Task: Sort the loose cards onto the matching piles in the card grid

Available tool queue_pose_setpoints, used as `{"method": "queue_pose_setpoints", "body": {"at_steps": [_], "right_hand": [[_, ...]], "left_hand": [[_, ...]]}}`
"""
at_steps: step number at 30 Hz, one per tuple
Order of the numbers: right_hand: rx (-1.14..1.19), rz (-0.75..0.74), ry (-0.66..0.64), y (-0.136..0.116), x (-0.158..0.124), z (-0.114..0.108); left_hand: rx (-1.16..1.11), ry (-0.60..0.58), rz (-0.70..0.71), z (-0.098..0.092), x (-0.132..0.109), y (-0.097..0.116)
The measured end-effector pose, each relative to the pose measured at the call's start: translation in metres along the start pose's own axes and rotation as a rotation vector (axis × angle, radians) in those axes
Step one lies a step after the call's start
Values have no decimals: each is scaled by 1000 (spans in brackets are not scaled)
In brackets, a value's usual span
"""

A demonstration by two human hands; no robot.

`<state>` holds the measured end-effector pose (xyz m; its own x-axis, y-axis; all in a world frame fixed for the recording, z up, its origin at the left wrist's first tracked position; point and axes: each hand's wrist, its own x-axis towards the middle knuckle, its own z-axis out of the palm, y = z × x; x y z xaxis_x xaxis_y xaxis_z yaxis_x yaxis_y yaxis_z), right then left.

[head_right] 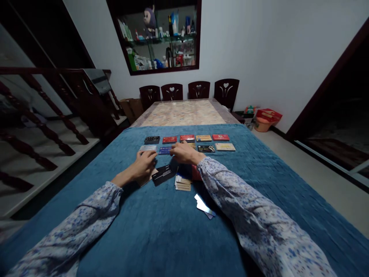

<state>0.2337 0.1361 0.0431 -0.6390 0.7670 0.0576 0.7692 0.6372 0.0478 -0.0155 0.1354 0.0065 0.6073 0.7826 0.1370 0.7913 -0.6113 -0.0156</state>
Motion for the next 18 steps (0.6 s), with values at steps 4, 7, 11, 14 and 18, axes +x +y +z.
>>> {"method": "queue_pose_setpoints", "body": {"at_steps": [4,7,11,14,18], "right_hand": [[67,-53,7,-9,-7,13],[110,-100,21,-15,-9,22],[156,-178,4,-20,-12,30],[193,-209,-1,-22,-14,34],[220,-219,22,-23,-16,39]], "left_hand": [[-12,32,22,4,-20,11],[-43,49,57,5,-34,19],[-76,48,112,6,-45,25],[-69,53,140,8,-48,27],[-71,93,191,10,-51,27]]}}
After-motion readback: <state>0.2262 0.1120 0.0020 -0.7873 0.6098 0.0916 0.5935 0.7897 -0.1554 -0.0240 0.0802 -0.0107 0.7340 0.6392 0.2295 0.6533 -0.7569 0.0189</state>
